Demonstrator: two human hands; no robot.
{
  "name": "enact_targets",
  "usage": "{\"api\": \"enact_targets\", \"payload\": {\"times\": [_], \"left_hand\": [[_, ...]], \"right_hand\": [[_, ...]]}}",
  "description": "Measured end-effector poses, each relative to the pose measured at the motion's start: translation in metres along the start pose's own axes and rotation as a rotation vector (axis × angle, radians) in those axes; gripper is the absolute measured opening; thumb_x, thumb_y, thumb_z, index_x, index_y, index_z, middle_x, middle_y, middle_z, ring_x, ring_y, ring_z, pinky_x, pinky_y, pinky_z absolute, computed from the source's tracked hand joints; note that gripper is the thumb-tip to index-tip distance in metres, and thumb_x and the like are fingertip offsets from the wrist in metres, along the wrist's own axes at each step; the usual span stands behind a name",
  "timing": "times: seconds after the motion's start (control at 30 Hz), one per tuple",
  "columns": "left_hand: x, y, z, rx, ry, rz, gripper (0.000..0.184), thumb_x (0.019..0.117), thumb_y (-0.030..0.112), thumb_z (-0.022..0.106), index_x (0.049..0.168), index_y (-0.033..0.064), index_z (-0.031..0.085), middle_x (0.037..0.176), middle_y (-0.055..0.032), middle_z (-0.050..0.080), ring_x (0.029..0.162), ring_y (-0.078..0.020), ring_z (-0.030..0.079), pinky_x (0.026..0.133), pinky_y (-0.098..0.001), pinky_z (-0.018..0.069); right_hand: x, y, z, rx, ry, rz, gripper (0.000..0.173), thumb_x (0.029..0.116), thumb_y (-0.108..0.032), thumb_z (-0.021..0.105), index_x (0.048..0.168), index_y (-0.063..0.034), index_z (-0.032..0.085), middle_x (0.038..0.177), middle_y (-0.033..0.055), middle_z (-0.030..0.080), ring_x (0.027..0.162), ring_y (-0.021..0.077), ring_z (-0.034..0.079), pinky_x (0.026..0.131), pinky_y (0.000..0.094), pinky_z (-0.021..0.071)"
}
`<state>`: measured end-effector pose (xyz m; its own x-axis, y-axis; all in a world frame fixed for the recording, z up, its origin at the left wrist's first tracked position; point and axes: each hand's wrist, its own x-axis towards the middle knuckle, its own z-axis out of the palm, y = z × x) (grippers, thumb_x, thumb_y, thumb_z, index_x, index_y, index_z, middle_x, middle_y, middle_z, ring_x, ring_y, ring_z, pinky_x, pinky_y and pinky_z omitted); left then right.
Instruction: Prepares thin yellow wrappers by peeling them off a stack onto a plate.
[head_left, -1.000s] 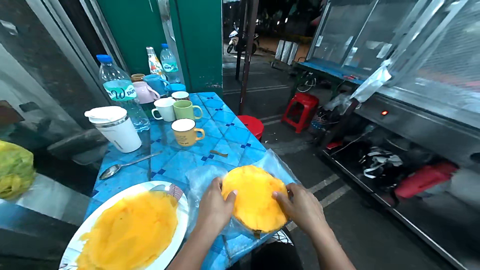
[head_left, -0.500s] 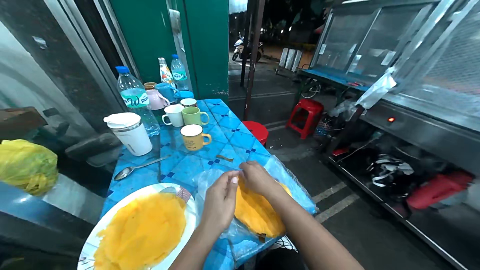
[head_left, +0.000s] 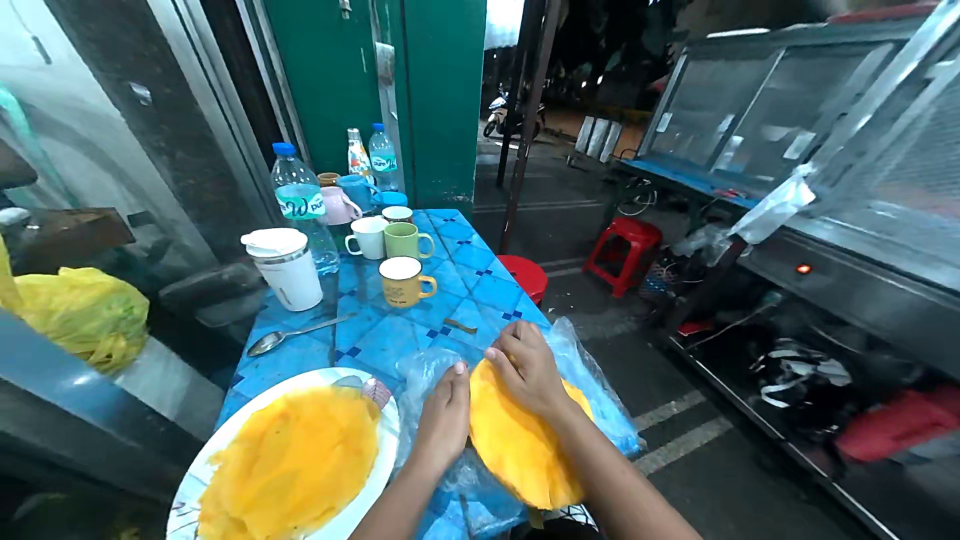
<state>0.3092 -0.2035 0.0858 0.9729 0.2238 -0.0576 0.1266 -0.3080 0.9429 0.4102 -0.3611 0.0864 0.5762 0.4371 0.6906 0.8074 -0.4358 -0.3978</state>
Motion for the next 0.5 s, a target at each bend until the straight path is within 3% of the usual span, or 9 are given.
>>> {"api": "enact_targets", "payload": {"times": [0.2,0.33,0.5], "left_hand": [[-0.001,-0.004,0.002,0.048,-0.03,0.018,0.057,0.1125,0.04,0.022,0.141,0.0088,0.059,0.14,-0.0114,0.062,0.133,-0.0202,0.056,0.114,-0.0445,0.0421],[0.004,-0.013,0.0,0.085,-0.08,0.082,0.04,0.1079,0.02,0.045,0.145,0.0093,0.056,0.144,-0.0096,0.059,0.132,-0.018,0.057,0.114,-0.0404,0.0442],[0.001,-0.007,-0.001,0.107,-0.068,0.061,0.049,0.1014,0.015,0.057,0.15,0.0107,0.051,0.148,-0.0099,0.056,0.131,-0.0198,0.058,0.112,-0.0414,0.0465]], "right_hand": [[-0.005,0.003,-0.007,0.107,-0.004,-0.085,0.039,0.1049,-0.037,0.051,0.09,-0.0112,0.076,0.094,0.0018,0.067,0.093,0.0137,0.063,0.081,0.0332,0.0552],[-0.005,0.001,-0.009,0.17,-0.004,-0.122,0.041,0.1063,-0.035,0.047,0.088,-0.01,0.075,0.094,0.0012,0.069,0.093,0.0121,0.065,0.082,0.0312,0.0559],[-0.006,0.003,-0.01,0.314,0.008,-0.16,0.04,0.1063,-0.032,0.049,0.086,-0.007,0.074,0.094,0.0026,0.068,0.091,0.0116,0.064,0.08,0.0298,0.0557]]}}
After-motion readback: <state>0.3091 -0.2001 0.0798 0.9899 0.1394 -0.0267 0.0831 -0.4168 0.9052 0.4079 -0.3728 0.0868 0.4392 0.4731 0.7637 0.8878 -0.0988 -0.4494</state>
